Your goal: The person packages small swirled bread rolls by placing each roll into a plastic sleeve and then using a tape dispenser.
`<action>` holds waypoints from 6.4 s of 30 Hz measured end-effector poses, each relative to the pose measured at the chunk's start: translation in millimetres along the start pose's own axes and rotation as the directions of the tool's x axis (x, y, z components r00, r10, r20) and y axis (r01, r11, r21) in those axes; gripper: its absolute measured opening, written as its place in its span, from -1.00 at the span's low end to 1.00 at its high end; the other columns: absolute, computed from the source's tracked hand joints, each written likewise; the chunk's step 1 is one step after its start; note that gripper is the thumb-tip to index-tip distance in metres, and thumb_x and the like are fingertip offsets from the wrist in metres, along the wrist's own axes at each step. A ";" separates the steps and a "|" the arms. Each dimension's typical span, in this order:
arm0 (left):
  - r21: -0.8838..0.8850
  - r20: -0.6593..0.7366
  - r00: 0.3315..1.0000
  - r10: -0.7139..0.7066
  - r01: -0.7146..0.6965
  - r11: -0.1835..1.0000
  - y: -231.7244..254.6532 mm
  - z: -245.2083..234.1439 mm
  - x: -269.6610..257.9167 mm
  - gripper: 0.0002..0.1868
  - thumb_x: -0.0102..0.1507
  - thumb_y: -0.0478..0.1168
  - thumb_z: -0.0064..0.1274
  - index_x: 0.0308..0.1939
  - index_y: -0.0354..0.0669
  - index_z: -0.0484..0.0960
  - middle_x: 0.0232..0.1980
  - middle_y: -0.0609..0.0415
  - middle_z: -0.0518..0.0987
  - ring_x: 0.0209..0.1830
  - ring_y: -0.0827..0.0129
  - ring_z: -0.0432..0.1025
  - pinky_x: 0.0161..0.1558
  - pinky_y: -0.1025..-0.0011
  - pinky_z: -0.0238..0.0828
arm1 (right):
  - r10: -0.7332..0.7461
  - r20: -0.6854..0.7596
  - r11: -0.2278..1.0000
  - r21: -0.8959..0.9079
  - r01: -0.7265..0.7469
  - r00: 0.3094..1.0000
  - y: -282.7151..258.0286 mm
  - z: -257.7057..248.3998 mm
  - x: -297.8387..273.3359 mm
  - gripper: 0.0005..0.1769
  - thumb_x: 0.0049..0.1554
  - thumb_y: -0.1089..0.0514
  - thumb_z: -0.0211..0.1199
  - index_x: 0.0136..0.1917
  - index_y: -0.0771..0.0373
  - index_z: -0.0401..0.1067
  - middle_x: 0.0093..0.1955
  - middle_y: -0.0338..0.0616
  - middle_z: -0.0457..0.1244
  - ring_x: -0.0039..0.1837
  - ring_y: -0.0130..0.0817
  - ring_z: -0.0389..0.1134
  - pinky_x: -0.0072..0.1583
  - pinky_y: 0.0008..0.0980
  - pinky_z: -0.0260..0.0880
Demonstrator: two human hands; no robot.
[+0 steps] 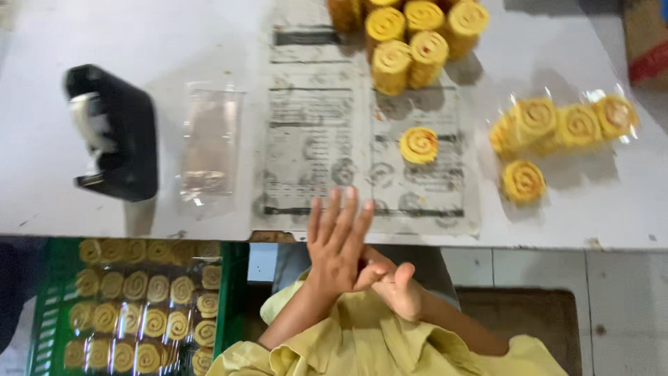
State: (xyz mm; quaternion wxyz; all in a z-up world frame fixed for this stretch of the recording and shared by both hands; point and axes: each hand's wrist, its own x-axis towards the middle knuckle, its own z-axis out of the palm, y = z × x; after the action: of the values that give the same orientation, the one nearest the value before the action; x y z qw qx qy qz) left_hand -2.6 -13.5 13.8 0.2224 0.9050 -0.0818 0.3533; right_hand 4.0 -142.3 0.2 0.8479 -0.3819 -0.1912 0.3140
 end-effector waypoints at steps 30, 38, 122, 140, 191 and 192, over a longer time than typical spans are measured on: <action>0.096 -0.339 0.775 -0.534 0.593 0.799 -174.7 -90.9 -91.0 -0.53 0.28 -0.09 0.21 0.28 -0.04 0.60 0.28 0.01 0.57 0.34 0.12 0.44 0.47 0.11 0.19 | 0.135 0.495 0.978 0.073 -0.195 0.858 3.2 7.4 81.0 0.16 0.33 -0.41 -0.42 0.24 0.95 0.26 0.24 0.85 0.20 0.43 0.58 0.18 0.40 0.48 0.05; 0.350 -0.037 0.987 -0.157 0.160 0.923 -215.9 -80.7 -107.5 -0.59 0.29 -0.34 -0.06 0.22 -0.28 0.59 0.21 -0.21 0.55 0.28 0.00 0.45 0.39 0.08 0.35 | 0.016 0.236 0.995 -0.104 0.008 0.972 -3.7 -30.8 97.8 0.01 0.28 -0.50 -0.37 0.39 0.48 0.28 0.52 0.55 0.09 0.57 0.46 0.10 0.40 0.37 0.18; -0.385 0.651 0.759 0.024 0.357 -0.851 -54.1 -15.2 -28.0 -0.25 0.44 0.00 -0.15 0.61 -0.28 0.00 0.71 -0.32 -0.10 0.72 -0.16 -0.14 0.64 -0.05 -0.07 | -0.189 -0.011 0.201 -0.979 0.028 0.982 -124.5 -100.5 68.1 -0.48 0.43 -0.05 -0.04 0.17 0.50 0.46 0.02 0.14 0.37 0.05 -0.16 0.43 0.11 -0.36 0.52; -0.510 0.673 0.734 -0.092 0.371 -0.776 -70.0 -21.4 -25.3 -0.22 0.44 0.08 -0.16 0.61 -0.25 0.00 0.69 -0.26 -0.05 0.72 -0.16 -0.13 0.63 -0.03 -0.07 | 0.433 -0.367 -0.513 -0.851 -0.110 0.823 -158.5 -103.7 172.1 -0.28 -0.01 0.10 0.41 0.42 -0.05 0.32 0.28 -0.11 0.22 0.25 -0.03 0.32 0.14 0.01 0.35; -0.521 0.661 0.742 -0.110 0.349 -0.779 -64.7 -15.2 -20.9 -0.26 0.45 0.08 -0.12 0.59 -0.25 0.10 0.67 -0.28 0.02 0.70 -0.16 -0.06 0.61 -0.09 -0.03 | 0.703 -0.244 0.001 -0.939 -0.345 0.667 -183.6 -141.1 206.6 -0.46 0.05 0.34 0.34 0.30 0.17 0.39 0.16 -0.19 0.34 0.11 -0.34 0.37 0.12 -0.30 0.41; -0.521 0.661 0.742 -0.108 0.350 -0.779 -64.7 -15.5 -20.4 -0.26 0.45 0.08 -0.12 0.59 -0.25 0.10 0.67 -0.28 0.02 0.70 -0.16 -0.06 0.61 -0.09 -0.03 | 0.702 -0.245 0.001 -0.938 -0.346 0.668 -184.7 -137.3 206.4 -0.46 0.05 0.34 0.34 0.30 0.17 0.39 0.16 -0.19 0.34 0.11 -0.34 0.37 0.12 -0.30 0.41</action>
State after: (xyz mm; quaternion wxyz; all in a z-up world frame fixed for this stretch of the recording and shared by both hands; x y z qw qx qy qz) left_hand -7.3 50.9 -12.2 0.9828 0.1532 -0.0324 -0.0975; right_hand 303.5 -169.1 72.3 0.2111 -0.7955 -0.3017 0.4813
